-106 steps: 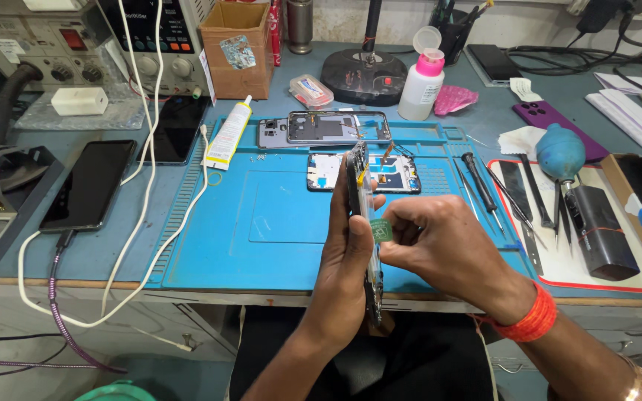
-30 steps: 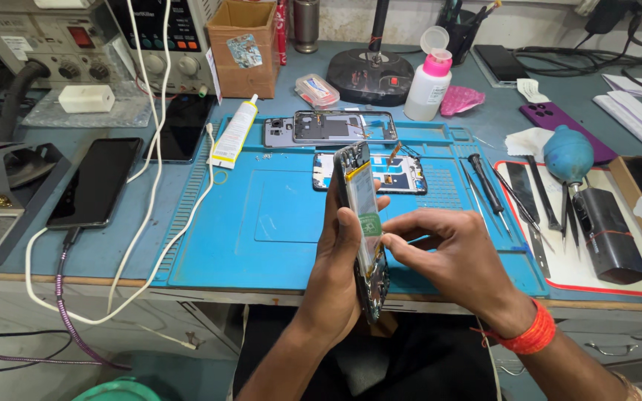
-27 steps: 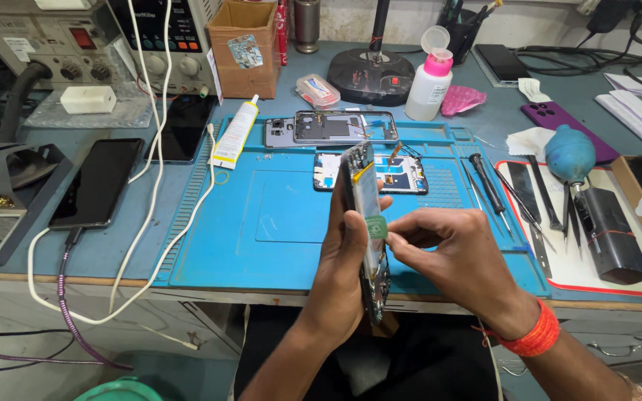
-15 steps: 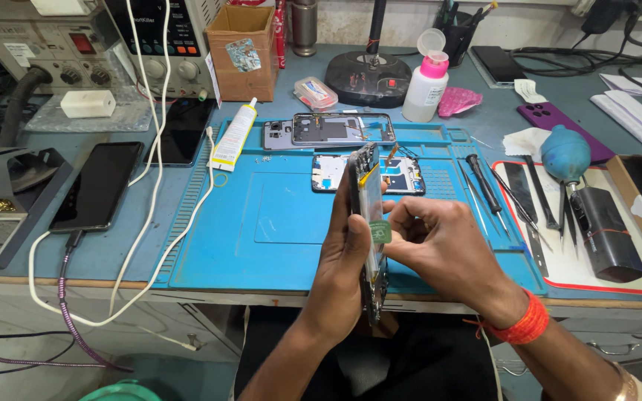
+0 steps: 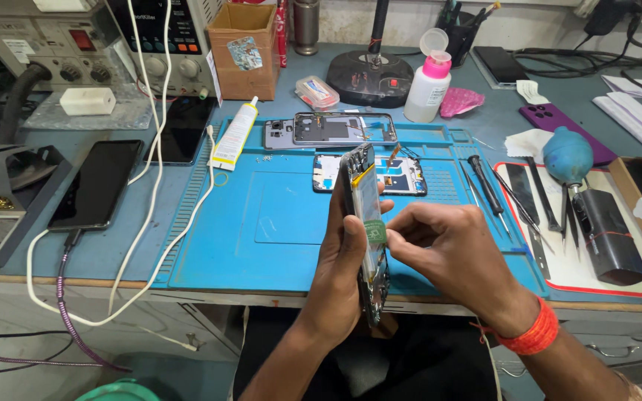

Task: The person disassembles a smartphone at a repair bench. They peel the back cover and battery off the phone body by hand, set the screen aside, then use tweezers to lift and remove internal components including the motherboard from the chassis, placing parts on the work mat.

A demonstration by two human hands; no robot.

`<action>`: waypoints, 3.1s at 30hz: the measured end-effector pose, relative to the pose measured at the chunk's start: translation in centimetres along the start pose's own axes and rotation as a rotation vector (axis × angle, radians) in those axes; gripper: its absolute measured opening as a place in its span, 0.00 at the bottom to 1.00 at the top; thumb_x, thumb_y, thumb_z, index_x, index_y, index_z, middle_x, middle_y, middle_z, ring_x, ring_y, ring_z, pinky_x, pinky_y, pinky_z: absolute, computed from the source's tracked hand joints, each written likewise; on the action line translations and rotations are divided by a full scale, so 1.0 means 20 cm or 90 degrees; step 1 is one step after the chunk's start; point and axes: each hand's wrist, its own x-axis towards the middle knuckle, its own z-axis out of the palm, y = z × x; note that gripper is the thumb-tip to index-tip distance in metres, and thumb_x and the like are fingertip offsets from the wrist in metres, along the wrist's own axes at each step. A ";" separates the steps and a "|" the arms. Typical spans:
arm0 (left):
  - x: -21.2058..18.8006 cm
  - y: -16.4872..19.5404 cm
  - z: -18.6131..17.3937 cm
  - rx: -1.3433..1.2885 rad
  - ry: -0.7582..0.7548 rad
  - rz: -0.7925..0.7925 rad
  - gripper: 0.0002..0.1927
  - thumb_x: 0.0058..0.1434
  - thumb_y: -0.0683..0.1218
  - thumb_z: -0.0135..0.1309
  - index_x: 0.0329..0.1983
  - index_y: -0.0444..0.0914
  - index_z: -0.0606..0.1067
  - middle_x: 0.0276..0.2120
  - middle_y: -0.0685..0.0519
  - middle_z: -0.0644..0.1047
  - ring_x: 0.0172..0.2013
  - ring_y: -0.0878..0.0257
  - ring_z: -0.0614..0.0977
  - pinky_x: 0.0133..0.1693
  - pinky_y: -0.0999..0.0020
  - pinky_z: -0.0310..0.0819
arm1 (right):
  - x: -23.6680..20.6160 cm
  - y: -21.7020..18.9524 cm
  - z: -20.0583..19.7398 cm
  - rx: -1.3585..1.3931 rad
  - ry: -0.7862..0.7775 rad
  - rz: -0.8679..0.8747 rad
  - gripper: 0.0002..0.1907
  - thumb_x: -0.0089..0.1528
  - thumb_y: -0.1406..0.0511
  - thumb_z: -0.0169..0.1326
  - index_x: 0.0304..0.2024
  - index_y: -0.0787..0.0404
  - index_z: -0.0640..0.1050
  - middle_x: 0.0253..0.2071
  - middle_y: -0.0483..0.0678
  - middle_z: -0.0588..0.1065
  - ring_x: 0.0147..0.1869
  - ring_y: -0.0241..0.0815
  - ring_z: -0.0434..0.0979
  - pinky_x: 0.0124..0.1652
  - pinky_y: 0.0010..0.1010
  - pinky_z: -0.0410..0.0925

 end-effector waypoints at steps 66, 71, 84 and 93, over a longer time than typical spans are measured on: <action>0.02 -0.01 0.00 -0.081 -0.008 -0.033 0.36 0.75 0.58 0.41 0.81 0.40 0.50 0.66 0.46 0.67 0.65 0.59 0.69 0.67 0.61 0.61 | 0.07 0.03 0.00 0.108 0.022 0.099 0.09 0.60 0.66 0.59 0.32 0.69 0.80 0.28 0.43 0.81 0.28 0.24 0.73 0.25 0.22 0.68; 0.02 -0.01 0.00 -0.066 -0.004 -0.012 0.34 0.76 0.57 0.41 0.80 0.39 0.53 0.64 0.46 0.70 0.64 0.59 0.71 0.66 0.59 0.63 | 0.07 -0.01 -0.01 0.018 0.030 0.104 0.10 0.59 0.65 0.60 0.37 0.68 0.82 0.24 0.44 0.81 0.24 0.26 0.73 0.24 0.23 0.67; 0.01 -0.01 0.01 -0.079 -0.009 -0.008 0.34 0.77 0.55 0.41 0.81 0.39 0.52 0.67 0.47 0.68 0.65 0.61 0.69 0.67 0.62 0.61 | 0.08 0.06 0.04 0.194 0.045 0.100 0.06 0.60 0.69 0.59 0.34 0.69 0.80 0.28 0.43 0.78 0.32 0.27 0.75 0.30 0.22 0.71; 0.01 -0.01 0.00 -0.087 -0.024 -0.014 0.33 0.76 0.56 0.40 0.80 0.39 0.52 0.70 0.49 0.65 0.68 0.61 0.66 0.70 0.61 0.57 | 0.08 -0.04 -0.03 0.041 0.044 0.076 0.08 0.59 0.67 0.61 0.37 0.67 0.82 0.26 0.42 0.80 0.26 0.27 0.73 0.25 0.22 0.68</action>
